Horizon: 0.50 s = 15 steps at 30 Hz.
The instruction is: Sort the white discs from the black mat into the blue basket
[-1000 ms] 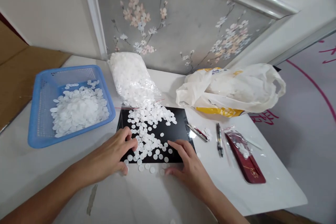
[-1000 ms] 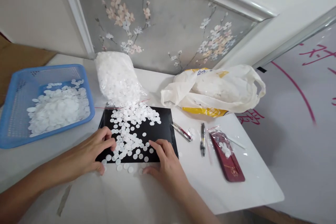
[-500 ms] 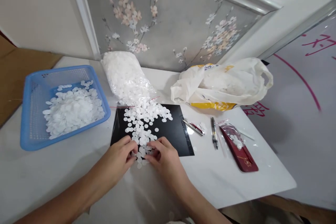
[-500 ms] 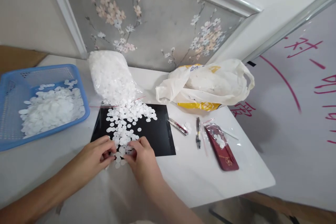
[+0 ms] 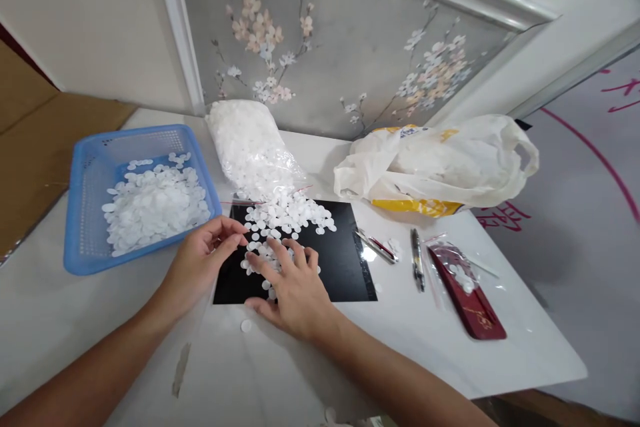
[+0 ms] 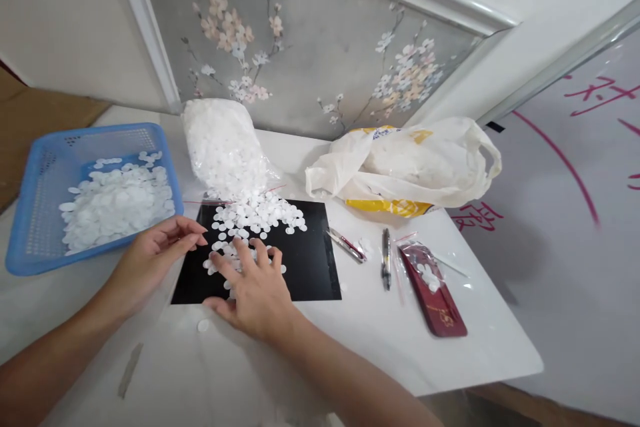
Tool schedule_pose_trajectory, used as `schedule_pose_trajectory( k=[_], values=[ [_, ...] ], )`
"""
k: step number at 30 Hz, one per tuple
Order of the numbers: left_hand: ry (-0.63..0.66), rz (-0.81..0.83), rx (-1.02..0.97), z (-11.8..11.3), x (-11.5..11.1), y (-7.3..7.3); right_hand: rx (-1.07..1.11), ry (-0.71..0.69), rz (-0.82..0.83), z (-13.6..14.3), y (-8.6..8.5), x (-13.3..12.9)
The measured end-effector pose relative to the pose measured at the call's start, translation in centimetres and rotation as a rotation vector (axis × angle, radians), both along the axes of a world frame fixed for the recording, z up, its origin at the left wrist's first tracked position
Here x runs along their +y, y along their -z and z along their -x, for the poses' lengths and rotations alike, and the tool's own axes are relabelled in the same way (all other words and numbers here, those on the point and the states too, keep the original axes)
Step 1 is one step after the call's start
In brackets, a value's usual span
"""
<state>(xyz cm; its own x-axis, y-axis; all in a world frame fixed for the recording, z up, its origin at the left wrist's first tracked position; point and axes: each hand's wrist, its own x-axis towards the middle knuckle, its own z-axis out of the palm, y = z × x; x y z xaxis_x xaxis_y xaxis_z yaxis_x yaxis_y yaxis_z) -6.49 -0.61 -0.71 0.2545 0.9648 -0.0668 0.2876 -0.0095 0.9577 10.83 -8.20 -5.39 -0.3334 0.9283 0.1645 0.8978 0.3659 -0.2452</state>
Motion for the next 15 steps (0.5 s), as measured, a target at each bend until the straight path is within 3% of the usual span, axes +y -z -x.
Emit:
schedule_pose_trajectory(
  k=[4, 10, 15],
  values=[
    [-0.02, 0.085, -0.071, -0.3, -0.2, 0.0, -0.044, 0.013, -0.012, 0.7, 0.0, 1.1],
    [-0.045, 0.117, -0.09, -0.9, -0.3, 1.2, -0.032, 0.094, -0.026, 1.0, -0.1, 3.6],
    [-0.015, 0.124, -0.092, -1.5, -1.0, 1.9, 0.048, 0.075, 0.019, 1.1, 0.1, 3.6]
  ],
)
